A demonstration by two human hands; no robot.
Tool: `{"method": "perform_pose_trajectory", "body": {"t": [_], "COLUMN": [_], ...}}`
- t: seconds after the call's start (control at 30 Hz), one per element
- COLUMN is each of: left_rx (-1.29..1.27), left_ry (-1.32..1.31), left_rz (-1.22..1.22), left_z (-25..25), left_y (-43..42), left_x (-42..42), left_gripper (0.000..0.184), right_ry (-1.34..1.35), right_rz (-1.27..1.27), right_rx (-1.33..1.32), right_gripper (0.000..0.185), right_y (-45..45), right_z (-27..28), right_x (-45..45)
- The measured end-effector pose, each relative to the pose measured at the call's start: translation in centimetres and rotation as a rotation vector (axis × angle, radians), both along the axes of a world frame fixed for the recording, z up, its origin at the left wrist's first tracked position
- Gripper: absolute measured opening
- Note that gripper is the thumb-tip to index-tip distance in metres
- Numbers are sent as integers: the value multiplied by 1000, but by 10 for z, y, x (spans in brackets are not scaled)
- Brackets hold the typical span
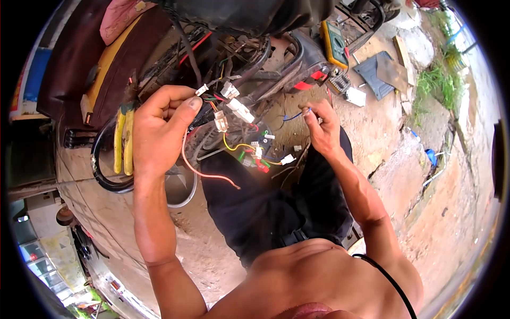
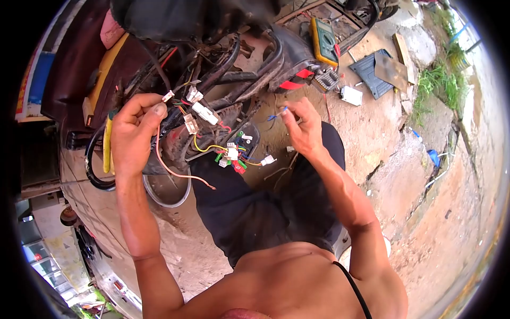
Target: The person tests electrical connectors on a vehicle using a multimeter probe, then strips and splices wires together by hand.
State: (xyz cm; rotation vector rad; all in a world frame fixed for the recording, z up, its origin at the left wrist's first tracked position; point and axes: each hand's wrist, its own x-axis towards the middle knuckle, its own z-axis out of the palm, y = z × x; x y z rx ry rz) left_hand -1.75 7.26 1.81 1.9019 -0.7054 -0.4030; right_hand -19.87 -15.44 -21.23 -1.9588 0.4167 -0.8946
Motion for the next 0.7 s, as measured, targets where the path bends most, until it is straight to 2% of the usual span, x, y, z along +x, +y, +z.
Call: {"method": "perform_pose_trajectory", "body": {"t": [0.13,0.3,0.4,0.5,0.63,0.7], "left_rx": [-50,-68,-155,-276,-307,-234], "left_ry": [11,2,-124,-462,-866,-995], "left_rz": [-7,7,-9,-174,-305,-416], "left_z": [-1,-3,-7,-7,-2,6], "left_y": [0,4,8,15,21,25], "left_x": [-2,-1,-4,-4,-18,-39], "left_gripper": [15,17,18,21,31,35], "right_ry": [-121,-165,-168,-121,-155,-147], "right_rz": [104,180,206,269,406,489], "right_rx": [-142,-253,-315,-352,-425,-503], "right_gripper": [12,14,13,13,17,22], "right_y": [10,17,23,28,39,46], "right_z": [75,120,144,163,180,186], "right_x": [8,15,14,10,6,1]}}
